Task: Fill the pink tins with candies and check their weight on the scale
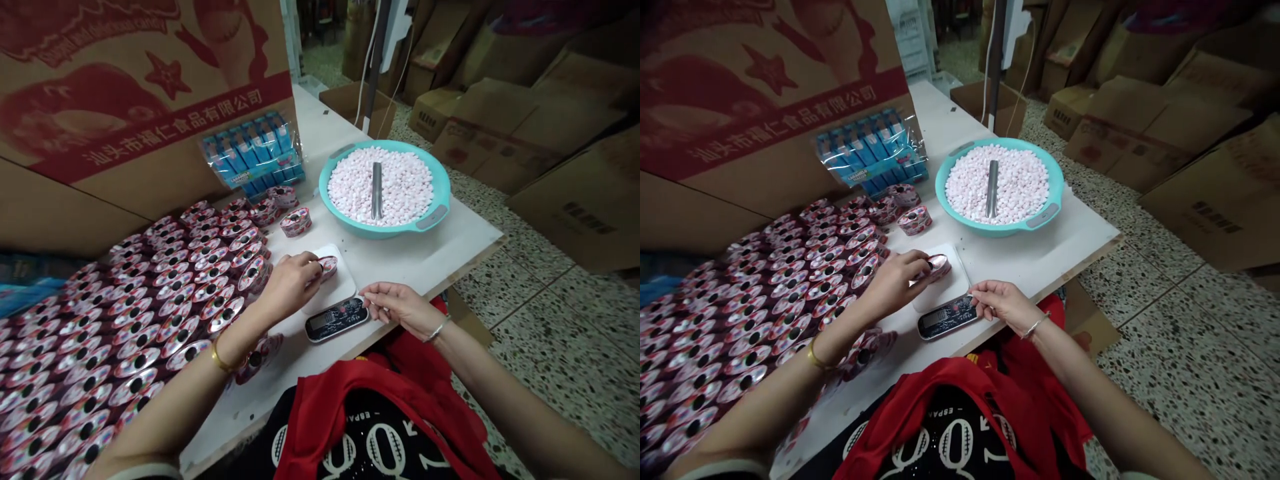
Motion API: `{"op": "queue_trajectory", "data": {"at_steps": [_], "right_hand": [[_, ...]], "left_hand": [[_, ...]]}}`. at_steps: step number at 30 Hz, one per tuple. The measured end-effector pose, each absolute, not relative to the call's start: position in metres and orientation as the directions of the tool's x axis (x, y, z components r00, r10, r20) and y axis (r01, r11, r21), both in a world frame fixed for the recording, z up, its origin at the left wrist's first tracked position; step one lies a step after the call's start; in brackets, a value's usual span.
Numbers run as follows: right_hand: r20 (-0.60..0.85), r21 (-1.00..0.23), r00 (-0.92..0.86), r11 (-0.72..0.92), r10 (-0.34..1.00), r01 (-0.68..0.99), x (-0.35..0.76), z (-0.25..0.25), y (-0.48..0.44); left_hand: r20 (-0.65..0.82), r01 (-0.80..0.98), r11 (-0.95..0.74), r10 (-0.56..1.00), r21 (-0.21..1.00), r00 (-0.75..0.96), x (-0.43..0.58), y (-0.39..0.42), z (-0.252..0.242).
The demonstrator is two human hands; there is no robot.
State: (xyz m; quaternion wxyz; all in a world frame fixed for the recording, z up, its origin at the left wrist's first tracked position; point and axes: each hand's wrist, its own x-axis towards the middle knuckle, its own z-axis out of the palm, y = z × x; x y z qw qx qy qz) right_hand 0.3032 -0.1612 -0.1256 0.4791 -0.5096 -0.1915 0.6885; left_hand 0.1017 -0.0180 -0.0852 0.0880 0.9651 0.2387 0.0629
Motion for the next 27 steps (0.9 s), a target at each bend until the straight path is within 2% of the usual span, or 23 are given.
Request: {"op": "queue_trajectory", "data": {"at_steps": [3,6,11,16,20,27], "right_hand": [[-0.511,-0.764,-0.010,-0.459,0.860,-0.454,0.306,-0.121,-0.161],[-0.510,-0.770,0.003,-0.454,0.860,-0.449,0.314,-0.117,-0.163],[-0.520,-0.803,0.021,-0.480,0.854,-0.353,0.326,-0.113,-0.163],[-0.470,-0.869,0.050,-0.451,0.881,-0.202,0.328,-0.104,-0.151],[-0.387,-0.919,0.025,-0.384,0.922,-0.086,0.323,-0.091,-0.132],[-0.281,-0.945,-0.043,-0.268,0.959,0.188,0.294,-0.065,-0.083]], "left_hand": [[0.082,0.470,-0.844,0.504,0.258,0.860,0.101,-0.019,-0.089],[0.169,0.481,-0.812,0.552,0.331,0.817,0.085,-0.017,-0.077],[0.273,0.626,-0.653,0.753,0.426,0.599,0.039,-0.017,-0.055],[0.277,0.708,-0.546,0.838,0.448,0.470,0.007,-0.024,-0.060],[0.224,0.704,-0.512,0.856,0.492,0.466,0.004,-0.030,-0.073],[0.193,0.609,-0.603,0.774,0.516,0.603,0.022,-0.036,-0.083]]}}
